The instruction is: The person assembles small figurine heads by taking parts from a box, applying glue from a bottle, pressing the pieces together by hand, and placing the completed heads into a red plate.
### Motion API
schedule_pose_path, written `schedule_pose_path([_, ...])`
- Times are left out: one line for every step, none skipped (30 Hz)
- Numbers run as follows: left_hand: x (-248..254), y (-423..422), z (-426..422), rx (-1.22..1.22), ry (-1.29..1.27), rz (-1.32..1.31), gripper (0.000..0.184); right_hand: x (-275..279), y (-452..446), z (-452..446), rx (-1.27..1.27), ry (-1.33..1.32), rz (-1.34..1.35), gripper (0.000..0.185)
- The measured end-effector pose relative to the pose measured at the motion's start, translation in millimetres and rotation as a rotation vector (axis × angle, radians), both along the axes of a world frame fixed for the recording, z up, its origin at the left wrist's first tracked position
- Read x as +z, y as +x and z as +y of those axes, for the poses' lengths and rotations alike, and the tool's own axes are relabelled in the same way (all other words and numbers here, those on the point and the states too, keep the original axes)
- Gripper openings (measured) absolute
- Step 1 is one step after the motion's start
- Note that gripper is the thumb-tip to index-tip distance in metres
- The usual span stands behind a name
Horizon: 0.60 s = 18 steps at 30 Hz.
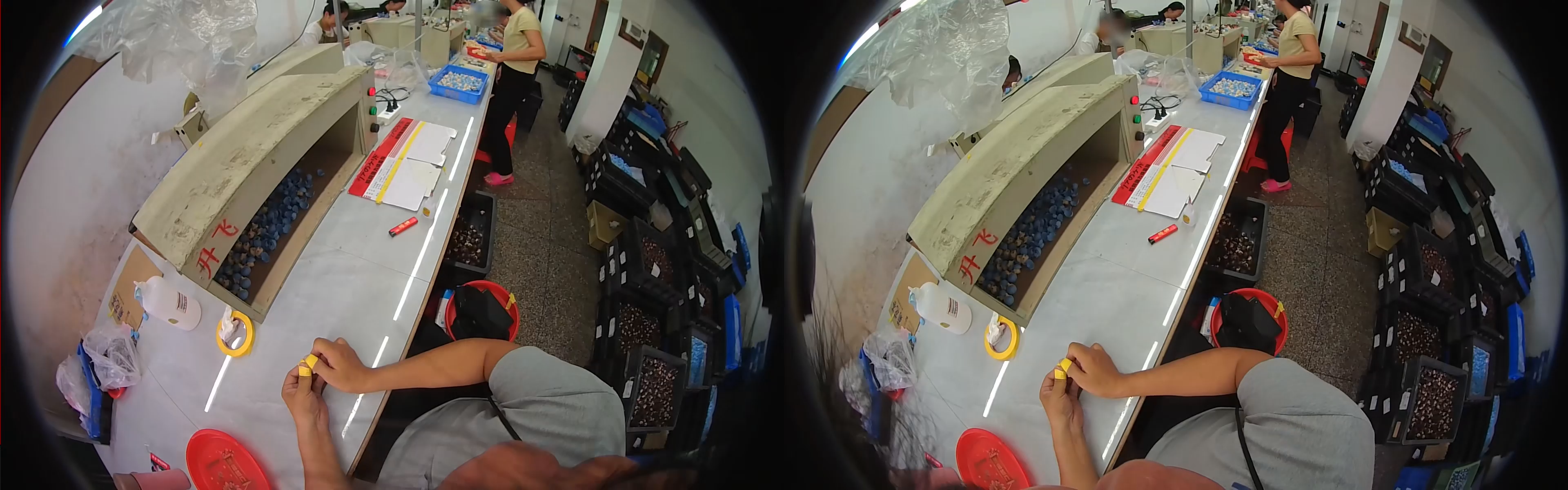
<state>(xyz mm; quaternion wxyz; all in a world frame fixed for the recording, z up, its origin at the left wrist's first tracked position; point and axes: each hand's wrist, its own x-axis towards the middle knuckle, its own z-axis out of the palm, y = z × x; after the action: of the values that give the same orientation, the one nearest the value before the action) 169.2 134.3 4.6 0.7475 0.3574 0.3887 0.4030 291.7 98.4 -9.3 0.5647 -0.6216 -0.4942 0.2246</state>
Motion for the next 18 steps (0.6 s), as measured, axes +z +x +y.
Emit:
schedule_pose_path([-2.6, -0.9, 0.5, 0.007, 0.004, 0.002, 0.025, -0.3, 0.3, -0.2, 0.000, -0.001, -0.002, 0.015])
schedule_pose_path([-6.0, -1.2, 0.8, 0.016, 0.006, 0.003, 0.025, -1.7, 0.5, -0.2, -0.003, 0.009, -0.003, 0.015])
schedule_pose_path([-7.5, 0.1, 1.2, 0.028, 0.009, 0.003, 0.025, -2.7, 1.0, 0.5, -0.004, 0.019, -0.007, 0.015])
schedule_pose_path([-8.0, 0.8, 1.2, 0.030, 0.010, -0.002, 0.025, -3.1, 0.6, 0.9, -0.003, 0.029, -0.006, 0.015])
schedule_pose_path([-7.1, -0.7, 0.1, 0.033, 0.009, 0.000, 0.025, -3.2, -1.6, -0.2, 0.007, 0.008, -0.001, 0.015])
schedule_pose_path([-4.5, 0.9, -0.9, 0.036, 0.010, -0.004, 0.025, 1.9, -0.4, -1.4, 0.017, -0.011, -0.001, 0.016])
schedule_pose_path([0.2, 3.5, -1.4, 0.035, 0.000, 0.000, 0.025, 4.7, 1.5, -1.6, 0.024, -0.029, -0.002, 0.016])
schedule_pose_path([6.5, 5.4, -3.3, 0.034, -0.011, 0.006, 0.025, 3.9, 1.1, -1.7, 0.008, -0.019, 0.000, 0.014])
schedule_pose_path([10.1, 6.1, -4.7, 0.034, -0.022, 0.012, 0.026, 4.6, 1.4, -2.1, 0.007, -0.016, 0.004, 0.014])
schedule_pose_path([8.7, 5.7, -5.3, 0.028, -0.021, 0.021, 0.025, 6.4, 1.7, -2.1, 0.007, -0.012, 0.008, 0.013])
schedule_pose_path([5.4, 4.5, -5.2, 0.029, 0.001, 0.021, 0.025, 7.0, 1.3, -2.9, 0.006, -0.010, 0.014, 0.013])
schedule_pose_path([1.6, 2.7, -4.1, 0.031, 0.022, 0.021, 0.025, 5.7, 0.2, -3.3, 0.008, -0.018, 0.007, 0.013])
schedule_pose_path([-0.4, 2.4, -2.8, 0.033, 0.047, 0.019, 0.024, 4.2, 0.8, -1.8, 0.009, -0.024, -0.003, 0.012])
schedule_pose_path([-1.2, 1.4, -3.4, 0.037, 0.054, 0.015, 0.024, 3.1, 0.5, -1.0, 0.009, -0.031, -0.012, 0.012])
schedule_pose_path([-0.6, 1.9, -4.3, 0.041, 0.062, 0.009, 0.023, 2.8, 0.3, -0.5, 0.003, -0.016, -0.012, 0.012])
schedule_pose_path([-1.0, 3.9, -4.2, 0.044, 0.069, 0.000, 0.023, 2.4, 0.8, -0.1, -0.003, -0.002, -0.016, 0.012])
schedule_pose_path([-3.0, 4.1, -4.3, 0.035, 0.074, 0.002, 0.022, 1.6, 0.6, -1.0, -0.008, 0.009, -0.018, 0.011])
schedule_pose_path([-5.3, 3.8, -3.5, 0.027, 0.079, 0.004, 0.022, 1.5, 1.7, -1.2, -0.007, 0.000, -0.021, 0.012])
